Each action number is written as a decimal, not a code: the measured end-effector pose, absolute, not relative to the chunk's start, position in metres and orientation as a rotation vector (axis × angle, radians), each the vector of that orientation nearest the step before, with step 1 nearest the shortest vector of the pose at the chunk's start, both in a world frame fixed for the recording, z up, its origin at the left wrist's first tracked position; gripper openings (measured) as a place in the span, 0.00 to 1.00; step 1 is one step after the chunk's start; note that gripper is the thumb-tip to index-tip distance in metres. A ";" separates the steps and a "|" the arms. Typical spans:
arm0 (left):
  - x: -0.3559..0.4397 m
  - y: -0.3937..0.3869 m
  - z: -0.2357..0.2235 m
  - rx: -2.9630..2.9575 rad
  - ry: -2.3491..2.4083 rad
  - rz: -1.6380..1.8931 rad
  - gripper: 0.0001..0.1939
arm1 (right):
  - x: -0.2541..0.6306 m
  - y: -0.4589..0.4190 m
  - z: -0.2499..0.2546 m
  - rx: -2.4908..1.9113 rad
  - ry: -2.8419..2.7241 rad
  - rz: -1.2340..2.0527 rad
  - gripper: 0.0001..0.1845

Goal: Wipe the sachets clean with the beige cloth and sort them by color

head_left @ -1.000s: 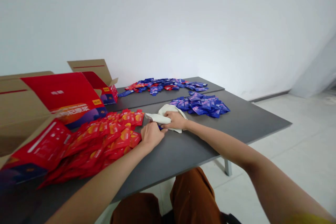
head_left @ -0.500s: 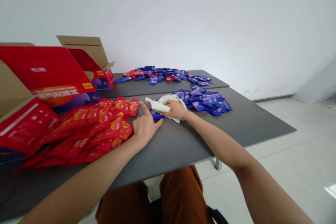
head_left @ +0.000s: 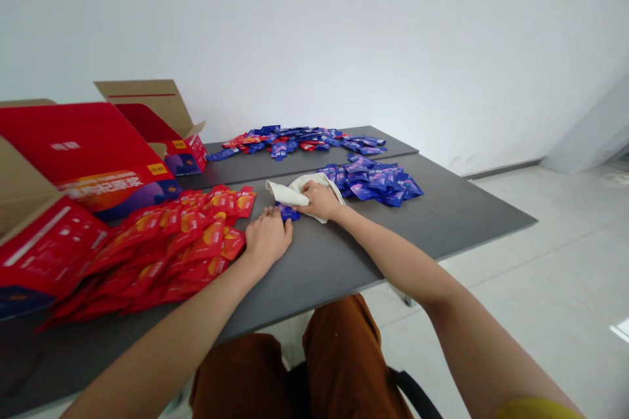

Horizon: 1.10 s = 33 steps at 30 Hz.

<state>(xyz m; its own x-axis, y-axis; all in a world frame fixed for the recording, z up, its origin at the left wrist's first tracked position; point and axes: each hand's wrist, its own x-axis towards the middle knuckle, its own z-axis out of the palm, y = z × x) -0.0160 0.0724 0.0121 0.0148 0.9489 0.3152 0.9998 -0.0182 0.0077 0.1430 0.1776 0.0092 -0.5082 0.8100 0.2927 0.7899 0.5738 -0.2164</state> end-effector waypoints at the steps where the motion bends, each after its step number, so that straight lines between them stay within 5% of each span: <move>1: -0.015 0.073 0.014 -2.073 -2.020 -0.319 0.26 | 0.144 0.178 0.010 -1.292 -2.456 0.112 0.21; 8: -0.002 0.090 0.029 -2.203 -1.862 -0.118 0.24 | 0.161 0.173 0.018 -1.047 -2.330 0.731 0.21; 16: -0.006 0.102 0.017 -2.012 -1.941 -0.298 0.20 | 0.149 0.160 0.016 -0.855 -1.461 1.457 0.28; 24: -0.009 0.094 0.030 -1.934 -1.996 -0.500 0.21 | 0.142 0.163 0.017 -0.933 -1.231 1.389 0.30; 30: 0.003 0.118 0.012 -1.983 -2.101 -0.540 0.45 | 0.144 0.171 0.016 -0.962 -1.083 1.293 0.30; 33: -0.003 0.127 0.002 -2.058 -2.216 -0.576 0.48 | 0.145 0.169 0.018 -0.904 -1.116 1.301 0.31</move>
